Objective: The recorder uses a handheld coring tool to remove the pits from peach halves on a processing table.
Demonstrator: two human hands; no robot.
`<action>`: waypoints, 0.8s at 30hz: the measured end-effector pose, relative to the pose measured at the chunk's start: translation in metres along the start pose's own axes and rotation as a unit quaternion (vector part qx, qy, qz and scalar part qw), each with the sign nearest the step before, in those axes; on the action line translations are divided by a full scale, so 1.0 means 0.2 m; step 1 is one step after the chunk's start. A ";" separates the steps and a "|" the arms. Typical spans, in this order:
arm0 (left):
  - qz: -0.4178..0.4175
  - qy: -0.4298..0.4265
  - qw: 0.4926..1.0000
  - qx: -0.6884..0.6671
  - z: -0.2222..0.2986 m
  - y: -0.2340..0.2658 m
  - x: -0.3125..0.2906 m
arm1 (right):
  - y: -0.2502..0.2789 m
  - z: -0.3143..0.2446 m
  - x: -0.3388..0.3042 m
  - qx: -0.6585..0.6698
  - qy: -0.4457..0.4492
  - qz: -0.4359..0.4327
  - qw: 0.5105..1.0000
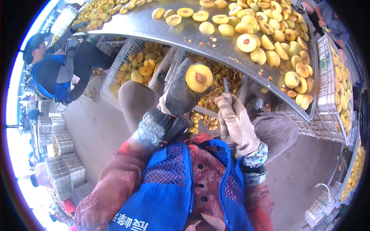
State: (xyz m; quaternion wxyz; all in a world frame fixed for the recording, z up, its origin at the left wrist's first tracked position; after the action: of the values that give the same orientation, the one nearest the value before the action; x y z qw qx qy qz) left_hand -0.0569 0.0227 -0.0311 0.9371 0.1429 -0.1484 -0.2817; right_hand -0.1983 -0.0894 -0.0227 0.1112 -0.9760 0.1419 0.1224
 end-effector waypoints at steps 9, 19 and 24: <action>-0.047 -0.164 0.979 0.108 0.11 0.05 -0.12 | -0.12 -0.07 0.11 -0.537 -0.003 -0.078 0.840; -0.019 -0.189 0.977 0.101 0.08 0.08 -0.10 | -0.17 -0.06 0.12 -0.545 -0.029 -0.082 0.834; -0.016 -0.156 0.986 0.048 0.01 0.07 -0.09 | -0.19 -0.08 0.11 -0.508 -0.040 -0.095 0.855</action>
State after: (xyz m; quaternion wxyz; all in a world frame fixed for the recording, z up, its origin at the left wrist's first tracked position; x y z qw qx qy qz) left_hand -0.0659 0.0447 -0.0269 0.8899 0.1438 -0.3042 -0.3078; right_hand -0.1628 -0.0643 -0.0070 -0.3832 -0.8997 -0.0379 0.2057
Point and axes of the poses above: each hand's wrist, its own x-axis towards the middle knuckle, its own y-axis out of the back of the hand, z = x × y, the point moved 5 cm from there along x, towards the middle knuckle, and after that the axes turned 8 degrees about y, right-handed, at the moved point
